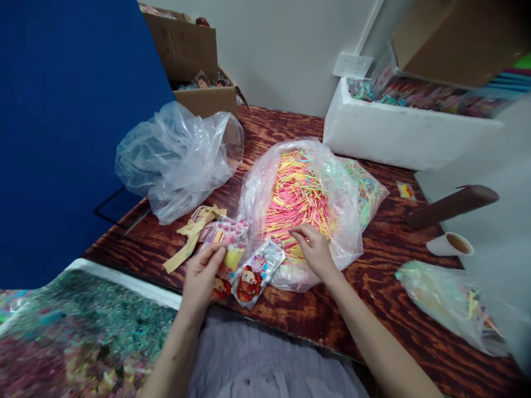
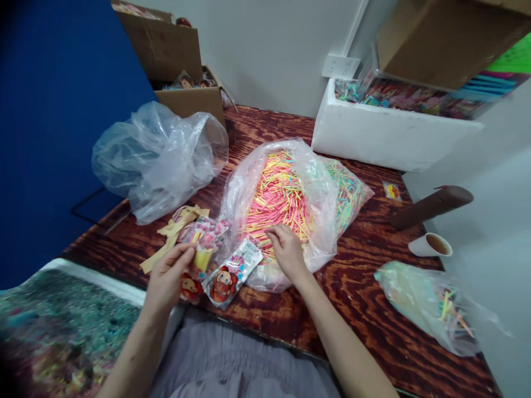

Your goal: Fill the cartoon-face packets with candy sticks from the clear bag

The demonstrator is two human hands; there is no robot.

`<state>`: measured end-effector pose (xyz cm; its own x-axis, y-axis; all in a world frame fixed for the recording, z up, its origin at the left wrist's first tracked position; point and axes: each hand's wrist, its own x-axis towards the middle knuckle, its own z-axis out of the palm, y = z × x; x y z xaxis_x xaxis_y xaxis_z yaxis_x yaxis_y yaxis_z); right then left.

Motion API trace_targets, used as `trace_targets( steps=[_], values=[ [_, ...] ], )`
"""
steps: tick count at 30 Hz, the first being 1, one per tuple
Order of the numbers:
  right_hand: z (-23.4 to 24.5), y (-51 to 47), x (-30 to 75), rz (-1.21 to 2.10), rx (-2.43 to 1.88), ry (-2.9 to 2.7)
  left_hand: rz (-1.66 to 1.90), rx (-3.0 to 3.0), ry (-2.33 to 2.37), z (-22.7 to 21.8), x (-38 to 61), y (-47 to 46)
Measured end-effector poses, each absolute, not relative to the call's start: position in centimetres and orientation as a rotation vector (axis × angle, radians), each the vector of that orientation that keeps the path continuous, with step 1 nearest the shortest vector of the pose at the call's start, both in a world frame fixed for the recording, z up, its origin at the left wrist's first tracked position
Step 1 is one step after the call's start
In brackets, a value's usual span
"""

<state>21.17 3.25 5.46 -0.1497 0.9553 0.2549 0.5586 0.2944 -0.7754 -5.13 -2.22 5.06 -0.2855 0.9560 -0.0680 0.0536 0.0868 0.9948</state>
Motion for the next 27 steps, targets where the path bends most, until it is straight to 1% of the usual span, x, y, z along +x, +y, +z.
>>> trace_targets(
  steps=[4, 7, 10, 13, 16, 18, 21, 24, 27],
  values=[
    [3.2, 5.8, 20.6, 0.163, -1.482, -2.376, 1.416, 1.359, 1.788, 3.3, -8.0, 0.1],
    [2.8, 6.0, 19.6, -0.119, -1.459, -2.637, 1.302, 1.696, 2.006, 1.4, -7.8, 1.4],
    [3.0, 6.0, 19.1, -0.220, -1.387, -2.757, 1.226, 1.826, 2.091, 0.5, -6.9, 1.9],
    [2.8, 6.4, 19.5, -0.235, -1.311, -2.828, 1.228, 1.840, 2.112, 0.4, -6.6, 1.7],
    [2.2, 7.1, 20.5, -0.236, -1.351, -2.793, 1.213, 1.862, 2.091, 0.5, -7.0, 1.3],
    [1.7, 7.6, 21.2, -0.173, -1.417, -2.689, 1.206, 1.875, 2.082, 0.6, -7.3, 1.0],
    [1.4, 8.3, 22.1, 0.073, -1.499, -2.447, 1.205, 1.891, 2.086, 0.9, -7.3, 0.7],
    [2.0, 9.3, 22.6, 0.457, -1.555, -2.067, 1.233, 1.913, 2.115, 1.7, -6.6, 0.5],
    [3.3, 10.2, 23.1, 0.886, -1.430, -1.591, 1.278, 1.943, 2.139, 3.0, -5.3, 0.5]
  ],
)
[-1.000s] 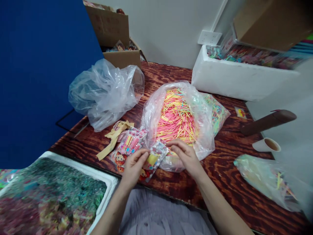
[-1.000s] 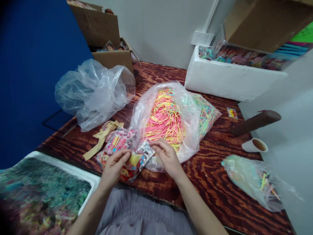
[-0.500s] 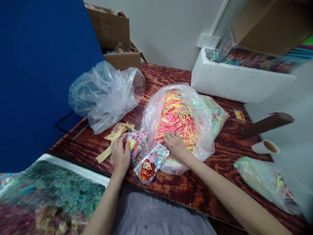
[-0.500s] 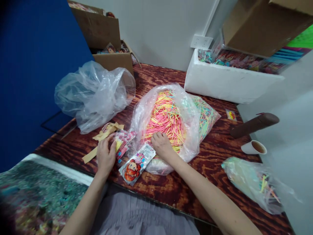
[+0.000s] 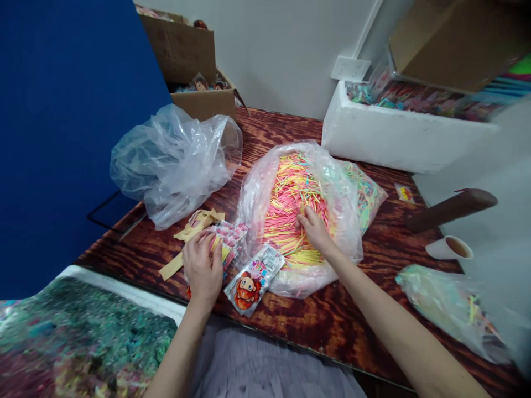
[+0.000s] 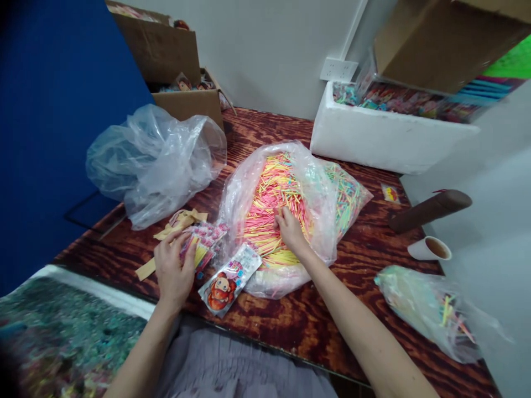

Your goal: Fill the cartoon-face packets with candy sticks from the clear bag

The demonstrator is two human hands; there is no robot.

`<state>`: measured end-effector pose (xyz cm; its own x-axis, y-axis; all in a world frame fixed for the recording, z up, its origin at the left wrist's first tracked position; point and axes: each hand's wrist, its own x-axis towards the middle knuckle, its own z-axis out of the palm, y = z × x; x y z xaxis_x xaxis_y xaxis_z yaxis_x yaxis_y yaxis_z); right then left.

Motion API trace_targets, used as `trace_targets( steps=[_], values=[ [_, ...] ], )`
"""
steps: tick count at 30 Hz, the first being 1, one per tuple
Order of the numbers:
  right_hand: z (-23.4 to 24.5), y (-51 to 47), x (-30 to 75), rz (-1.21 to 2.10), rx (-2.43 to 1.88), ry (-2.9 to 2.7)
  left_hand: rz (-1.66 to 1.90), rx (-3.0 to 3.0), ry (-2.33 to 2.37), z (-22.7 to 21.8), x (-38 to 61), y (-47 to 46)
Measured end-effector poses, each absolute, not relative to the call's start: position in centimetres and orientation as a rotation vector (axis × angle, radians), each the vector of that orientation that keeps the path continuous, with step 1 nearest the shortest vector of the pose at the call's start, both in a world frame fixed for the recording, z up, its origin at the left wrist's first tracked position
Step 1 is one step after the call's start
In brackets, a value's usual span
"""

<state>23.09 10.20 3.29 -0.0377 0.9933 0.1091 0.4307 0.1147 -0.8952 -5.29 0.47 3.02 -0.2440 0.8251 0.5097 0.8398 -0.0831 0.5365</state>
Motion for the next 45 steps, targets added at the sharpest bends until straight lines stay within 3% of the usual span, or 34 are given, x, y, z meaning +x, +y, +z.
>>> trace_targets(
  steps=[7, 11, 15, 20, 26, 29, 33, 36, 42, 45],
  values=[
    [5.7, 9.0, 24.4, 1.614, -1.138, -0.927, -1.436, -2.150, -1.970, 5.2, -1.0, 0.4],
    [6.5, 6.3, 23.9, 1.739, -1.072, -0.992, -1.400, -2.352, -1.857, 6.2, 2.0, 1.8],
    [6.4, 4.1, 22.7, 1.818, -1.048, -0.969, -1.064, -2.561, -1.730, 6.4, 4.5, 3.7],
    [4.5, 3.0, 21.6, 1.644, -1.051, -0.674, -0.612, -2.718, -1.748, 5.4, 6.9, 3.0],
    [3.6, 2.6, 20.5, 1.664, -0.858, -0.361, -0.476, -2.818, -1.817, 6.0, 7.9, 1.3],
    [4.4, 2.4, 19.5, 1.676, -0.790, -0.360, -0.606, -2.899, -1.908, 7.0, 5.9, 1.4],
    [4.6, 1.4, 16.9, 1.455, -0.829, -0.691, -1.197, -2.535, -2.132, 7.5, 2.6, 0.6],
    [3.0, 0.1, 14.8, 1.336, -0.949, -1.051, -1.533, -2.336, -1.909, 6.7, 2.0, -1.0],
    [0.0, -1.6, 13.3, 1.203, -1.003, -1.278, -1.175, -2.745, -1.512, 3.8, 3.1, -2.4],
    [0.5, -1.5, 13.6, 1.187, -1.007, -1.345, -1.247, -2.743, -1.599, 3.2, 2.3, -2.3]
  ],
)
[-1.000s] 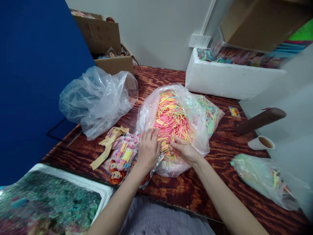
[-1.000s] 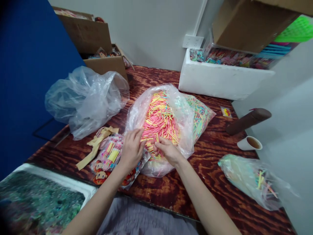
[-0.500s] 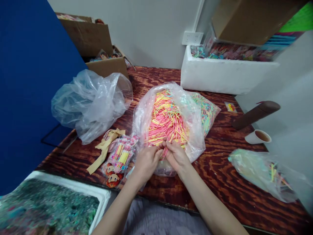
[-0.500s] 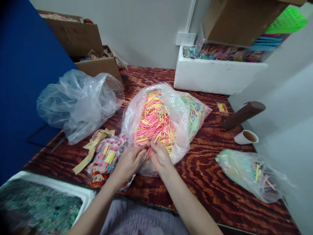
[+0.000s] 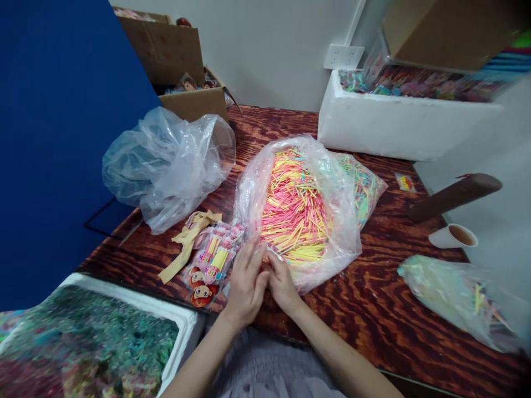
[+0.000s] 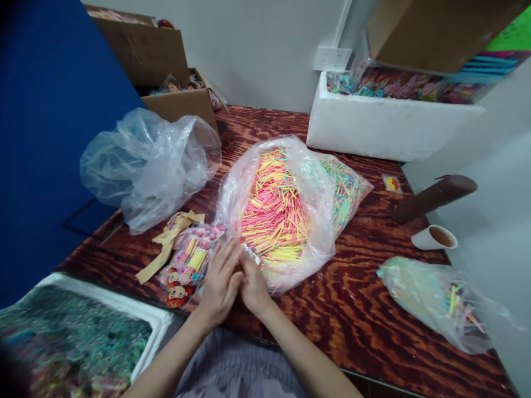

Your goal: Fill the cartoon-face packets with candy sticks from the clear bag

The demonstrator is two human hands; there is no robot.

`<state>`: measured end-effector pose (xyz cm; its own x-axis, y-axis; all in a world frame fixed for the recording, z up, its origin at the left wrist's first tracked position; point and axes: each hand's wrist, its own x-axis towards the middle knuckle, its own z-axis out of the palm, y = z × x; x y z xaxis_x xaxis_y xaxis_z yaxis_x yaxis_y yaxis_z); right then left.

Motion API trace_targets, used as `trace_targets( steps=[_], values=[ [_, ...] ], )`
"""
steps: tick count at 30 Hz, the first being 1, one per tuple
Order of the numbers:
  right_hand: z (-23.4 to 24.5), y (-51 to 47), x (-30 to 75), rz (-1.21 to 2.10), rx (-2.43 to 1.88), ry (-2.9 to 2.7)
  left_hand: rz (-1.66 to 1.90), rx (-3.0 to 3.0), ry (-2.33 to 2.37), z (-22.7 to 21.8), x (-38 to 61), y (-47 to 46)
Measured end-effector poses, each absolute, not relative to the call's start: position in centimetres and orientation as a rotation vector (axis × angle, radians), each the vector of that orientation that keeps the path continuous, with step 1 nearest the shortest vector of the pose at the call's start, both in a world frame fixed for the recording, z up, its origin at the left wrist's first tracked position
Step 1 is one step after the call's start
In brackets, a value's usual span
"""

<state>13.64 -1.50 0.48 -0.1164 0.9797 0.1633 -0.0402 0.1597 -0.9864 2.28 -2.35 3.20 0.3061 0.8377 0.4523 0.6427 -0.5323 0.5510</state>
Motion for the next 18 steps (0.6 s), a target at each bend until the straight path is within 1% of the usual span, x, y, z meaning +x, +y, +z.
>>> trace_targets(
  steps=[3, 5, 7, 9, 14, 18],
  values=[
    [1.5, -1.1, 14.6, 1.180, -1.056, -1.333, 1.154, 2.075, 1.515, 2.7, 1.1, -2.6],
    [2.1, -0.8, 15.5, 1.167, -1.054, -1.323, 1.046, 2.050, 1.646, 2.0, 0.7, -2.8],
    [2.5, -0.6, 16.3, 1.162, -1.047, -1.329, 0.855, 2.126, 1.736, 1.0, 0.6, -2.9],
    [2.7, -0.6, 16.8, 1.159, -1.057, -1.329, 0.740, 2.191, 1.787, 0.1, 0.6, -2.9],
    [2.9, -0.6, 17.4, 1.151, -1.086, -1.290, 0.726, 2.109, 1.864, 0.1, 0.5, -2.0],
    [3.4, 1.5, 19.9, 1.063, -1.213, -1.269, 0.674, 2.070, 1.840, 0.9, 0.0, -1.2]
  ],
)
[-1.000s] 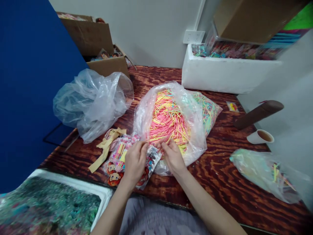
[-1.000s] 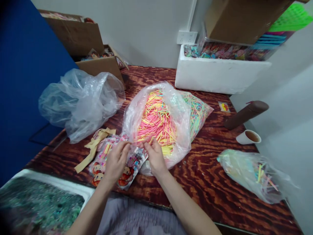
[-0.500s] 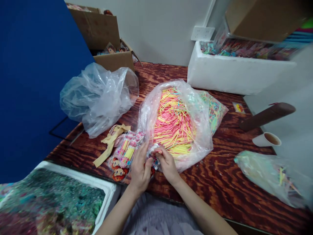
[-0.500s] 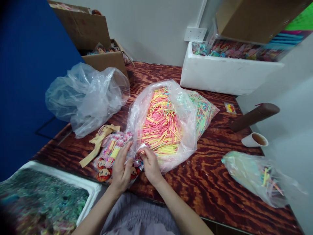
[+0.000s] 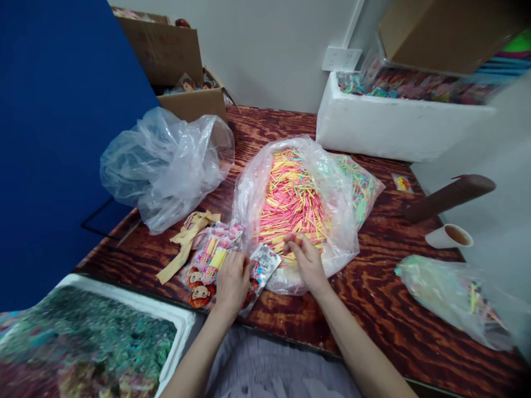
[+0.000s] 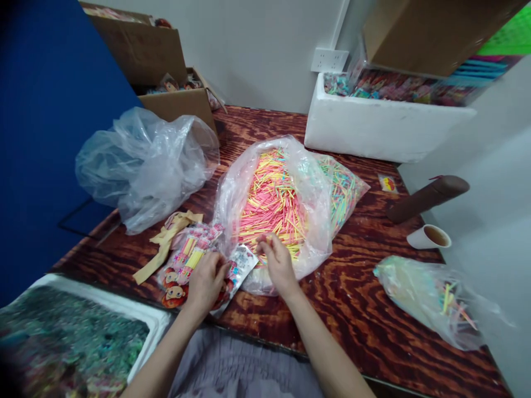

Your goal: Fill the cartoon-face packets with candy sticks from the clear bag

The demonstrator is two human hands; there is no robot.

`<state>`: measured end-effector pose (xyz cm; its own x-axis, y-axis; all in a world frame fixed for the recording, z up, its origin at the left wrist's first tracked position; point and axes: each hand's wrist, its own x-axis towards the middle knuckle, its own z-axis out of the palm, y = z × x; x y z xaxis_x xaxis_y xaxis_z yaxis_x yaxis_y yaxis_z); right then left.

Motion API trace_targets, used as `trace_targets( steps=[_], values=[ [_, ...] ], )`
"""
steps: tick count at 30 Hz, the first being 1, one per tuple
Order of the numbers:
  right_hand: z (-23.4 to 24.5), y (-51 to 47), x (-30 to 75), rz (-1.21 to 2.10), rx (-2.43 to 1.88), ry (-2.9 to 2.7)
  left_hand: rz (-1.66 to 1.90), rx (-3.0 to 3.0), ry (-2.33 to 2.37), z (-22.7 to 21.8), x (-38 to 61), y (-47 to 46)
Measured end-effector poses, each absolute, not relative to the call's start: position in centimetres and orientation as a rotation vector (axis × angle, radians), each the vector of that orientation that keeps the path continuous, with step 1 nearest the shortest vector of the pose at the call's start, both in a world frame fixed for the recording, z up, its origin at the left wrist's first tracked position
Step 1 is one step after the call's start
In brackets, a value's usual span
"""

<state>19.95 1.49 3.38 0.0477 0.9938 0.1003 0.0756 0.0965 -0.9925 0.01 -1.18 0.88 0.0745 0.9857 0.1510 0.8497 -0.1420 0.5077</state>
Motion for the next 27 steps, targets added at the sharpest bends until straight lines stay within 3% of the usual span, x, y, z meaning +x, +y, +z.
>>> trace_targets(
  steps=[4, 10, 15, 22, 24, 27],
  values=[
    [4.0, 4.6, 23.6, 0.794, -1.367, -1.645, 0.722, 2.015, 1.753, 1.3, -0.4, -0.8],
    [3.4, 5.5, 24.4, 0.130, -1.545, -2.481, 0.968, 1.743, 1.503, 2.4, -1.1, -0.3],
    [3.0, 6.1, 23.8, -0.154, -1.501, -2.716, 0.946, 1.670, 1.409, 3.4, -1.5, 0.2],
    [3.1, 6.9, 25.0, -0.055, -1.459, -2.501, 1.097, 1.187, 1.329, 3.5, -1.4, 0.0],
    [3.3, 6.7, 24.9, 0.127, -1.448, -2.262, 1.133, 1.097, 1.297, 3.2, -1.4, -0.3],
    [3.8, 5.8, 23.4, 0.663, -1.368, -1.711, 1.216, 0.886, 1.256, 3.1, -1.4, -0.5]
  ],
)
